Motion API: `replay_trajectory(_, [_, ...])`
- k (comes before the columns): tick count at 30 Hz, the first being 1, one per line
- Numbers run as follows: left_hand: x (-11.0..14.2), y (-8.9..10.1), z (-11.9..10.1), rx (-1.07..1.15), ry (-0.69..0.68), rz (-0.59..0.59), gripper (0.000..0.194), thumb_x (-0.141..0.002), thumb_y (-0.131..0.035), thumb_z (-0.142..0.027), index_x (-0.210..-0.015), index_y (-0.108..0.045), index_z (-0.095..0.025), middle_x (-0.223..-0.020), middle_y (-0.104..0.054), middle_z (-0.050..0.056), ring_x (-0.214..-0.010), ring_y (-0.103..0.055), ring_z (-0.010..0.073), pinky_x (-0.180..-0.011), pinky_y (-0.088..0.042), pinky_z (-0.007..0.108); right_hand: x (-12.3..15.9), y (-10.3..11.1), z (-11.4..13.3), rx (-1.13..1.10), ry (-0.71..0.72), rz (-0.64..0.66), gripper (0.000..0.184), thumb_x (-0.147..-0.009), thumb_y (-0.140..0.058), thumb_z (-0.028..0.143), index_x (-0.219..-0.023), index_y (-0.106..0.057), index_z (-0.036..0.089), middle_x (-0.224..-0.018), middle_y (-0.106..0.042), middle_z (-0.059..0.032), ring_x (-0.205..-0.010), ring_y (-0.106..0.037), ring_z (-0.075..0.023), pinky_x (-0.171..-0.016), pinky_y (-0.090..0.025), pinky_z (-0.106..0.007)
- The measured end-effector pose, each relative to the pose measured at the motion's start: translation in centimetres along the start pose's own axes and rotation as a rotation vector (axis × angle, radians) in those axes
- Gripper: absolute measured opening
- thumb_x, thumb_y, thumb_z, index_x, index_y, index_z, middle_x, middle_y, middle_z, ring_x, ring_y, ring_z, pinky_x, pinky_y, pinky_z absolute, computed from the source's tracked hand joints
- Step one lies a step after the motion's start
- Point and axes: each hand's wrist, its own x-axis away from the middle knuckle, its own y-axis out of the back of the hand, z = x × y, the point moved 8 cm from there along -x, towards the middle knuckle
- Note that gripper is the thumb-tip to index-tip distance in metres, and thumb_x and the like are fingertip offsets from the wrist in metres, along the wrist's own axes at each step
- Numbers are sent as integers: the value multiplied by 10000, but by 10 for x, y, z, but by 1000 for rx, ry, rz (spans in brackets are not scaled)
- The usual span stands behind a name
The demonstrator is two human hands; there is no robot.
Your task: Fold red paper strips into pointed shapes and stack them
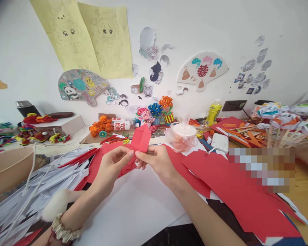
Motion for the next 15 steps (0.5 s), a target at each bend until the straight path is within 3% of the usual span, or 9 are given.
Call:
replay_trajectory(7, [1, 2, 2, 9, -62, -57, 243, -765, -659, -386, -741, -554, -169, -669, -602, 7, -633, -572, 142, -563, -483, 252, 0, -1, -2, -20, -18, 13, 236, -731, -721, 365, -723, -709, 130, -628, -653, -32, -530, -597, -124, -513, -475, -253])
replay_trajectory(15, [3, 1, -4, -29, -119, -41, 223, -790, -641, -370, -738, -555, -171, -669, -566, 4, -637, -533, 131, -557, -475, 239, 0, -2, -2, -6, -16, 30, 229, -738, -712, 364, -719, -704, 135, -624, -652, -28, -545, -599, -127, -526, -482, -253])
